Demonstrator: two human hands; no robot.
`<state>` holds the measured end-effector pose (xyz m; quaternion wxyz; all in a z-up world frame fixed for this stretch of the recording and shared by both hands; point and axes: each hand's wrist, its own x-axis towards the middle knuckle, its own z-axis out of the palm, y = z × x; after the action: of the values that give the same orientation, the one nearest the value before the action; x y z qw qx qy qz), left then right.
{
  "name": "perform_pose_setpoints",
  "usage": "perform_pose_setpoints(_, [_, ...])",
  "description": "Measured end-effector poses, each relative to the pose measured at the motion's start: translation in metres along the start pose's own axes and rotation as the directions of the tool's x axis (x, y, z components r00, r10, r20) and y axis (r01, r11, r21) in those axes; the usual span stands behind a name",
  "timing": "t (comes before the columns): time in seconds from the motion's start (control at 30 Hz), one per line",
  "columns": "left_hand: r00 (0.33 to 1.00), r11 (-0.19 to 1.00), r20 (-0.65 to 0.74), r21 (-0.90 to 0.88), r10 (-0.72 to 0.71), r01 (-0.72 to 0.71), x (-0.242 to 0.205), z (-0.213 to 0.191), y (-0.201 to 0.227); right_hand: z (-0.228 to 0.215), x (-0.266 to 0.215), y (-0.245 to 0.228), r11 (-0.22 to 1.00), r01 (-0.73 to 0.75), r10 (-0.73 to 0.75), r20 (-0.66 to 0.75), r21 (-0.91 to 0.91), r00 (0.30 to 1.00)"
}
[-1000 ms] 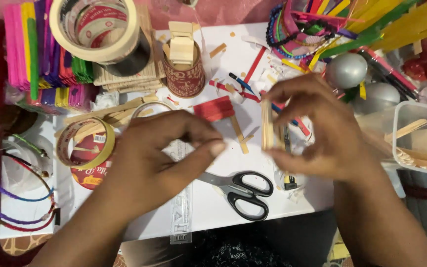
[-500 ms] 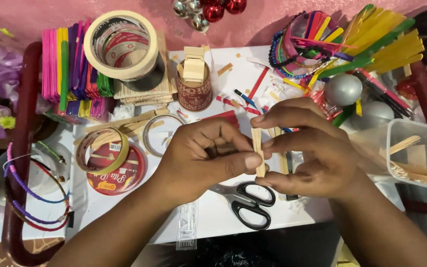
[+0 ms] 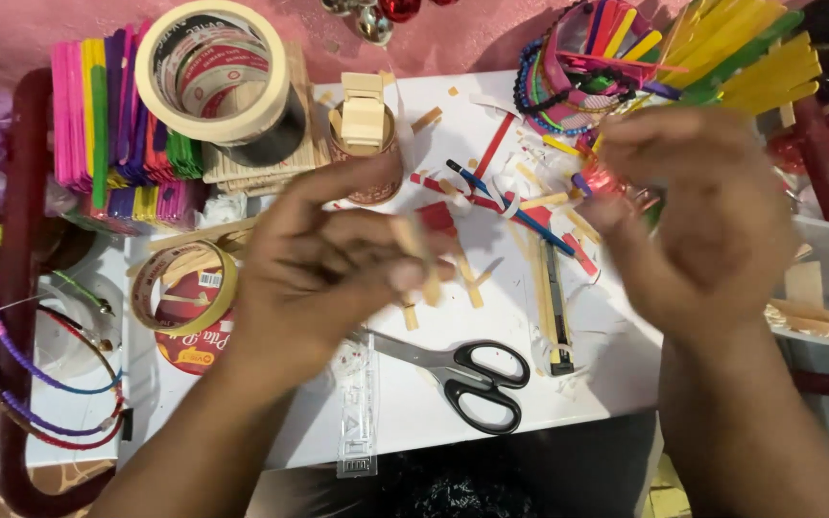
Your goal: Assembling a miniature wooden structure using popsicle sticks and glue
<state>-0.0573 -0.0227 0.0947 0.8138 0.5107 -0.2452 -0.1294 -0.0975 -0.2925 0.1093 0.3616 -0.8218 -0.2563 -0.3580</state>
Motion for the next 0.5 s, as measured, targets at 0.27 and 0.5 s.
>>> perform_pose_setpoints(0.27, [0.964,0.964,-0.005,-0.017,0.267,-0.267,0.0,-0.034,0.004,-0.009,-0.014,-0.037,0.893,-0.31,0.39,0.219,-0.325,0.894])
perform_pose_setpoints(0.5, [0.945,0.953,-0.135,0.0,0.299,-0.301,0.002,-0.039,0.004,0.057,-0.037,-0.08,0.974,0.152,-0.224,0.594,0.17,0.773])
